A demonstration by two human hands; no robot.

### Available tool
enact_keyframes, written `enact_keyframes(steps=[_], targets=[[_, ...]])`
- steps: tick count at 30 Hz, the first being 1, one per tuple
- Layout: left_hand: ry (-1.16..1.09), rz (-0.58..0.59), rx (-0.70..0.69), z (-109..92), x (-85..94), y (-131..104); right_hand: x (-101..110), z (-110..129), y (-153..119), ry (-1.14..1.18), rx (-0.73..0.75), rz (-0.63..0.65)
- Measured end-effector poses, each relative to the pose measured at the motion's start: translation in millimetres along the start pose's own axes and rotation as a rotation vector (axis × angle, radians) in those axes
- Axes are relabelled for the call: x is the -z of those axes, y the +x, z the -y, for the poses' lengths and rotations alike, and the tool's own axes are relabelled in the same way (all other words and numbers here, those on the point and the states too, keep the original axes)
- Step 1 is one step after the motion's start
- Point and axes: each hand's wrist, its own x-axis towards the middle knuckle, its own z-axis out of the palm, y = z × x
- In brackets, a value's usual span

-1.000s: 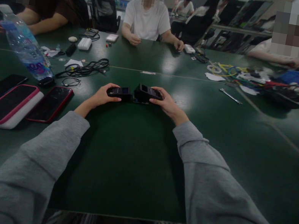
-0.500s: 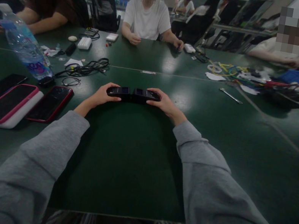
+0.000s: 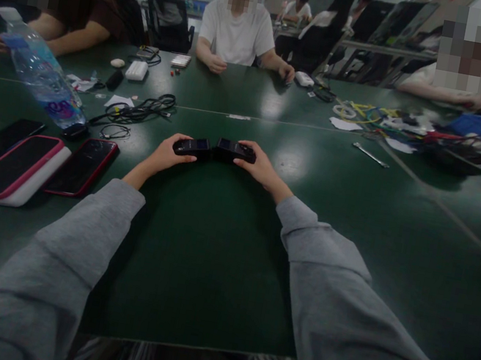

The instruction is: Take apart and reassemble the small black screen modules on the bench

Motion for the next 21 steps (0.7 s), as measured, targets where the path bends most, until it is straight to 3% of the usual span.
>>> enact_keyframes(steps=[9,15,21], targets=[[0.052,-0.009,-0.017,-3.2,-1.7,-0.8,-12.6,-7.8,1.5,-0.156,0.059,-0.137],[0.077,-0.029,-0.078,7.4,-3.9,3.9,-15.7,-3.1,-2.4,-0.382,-0.011,-0.300],[0.048,-0.006,-0.071,4.5,-2.4,2.0,-17.4,3.0,-6.8,-0.499,-0.077,-0.405]])
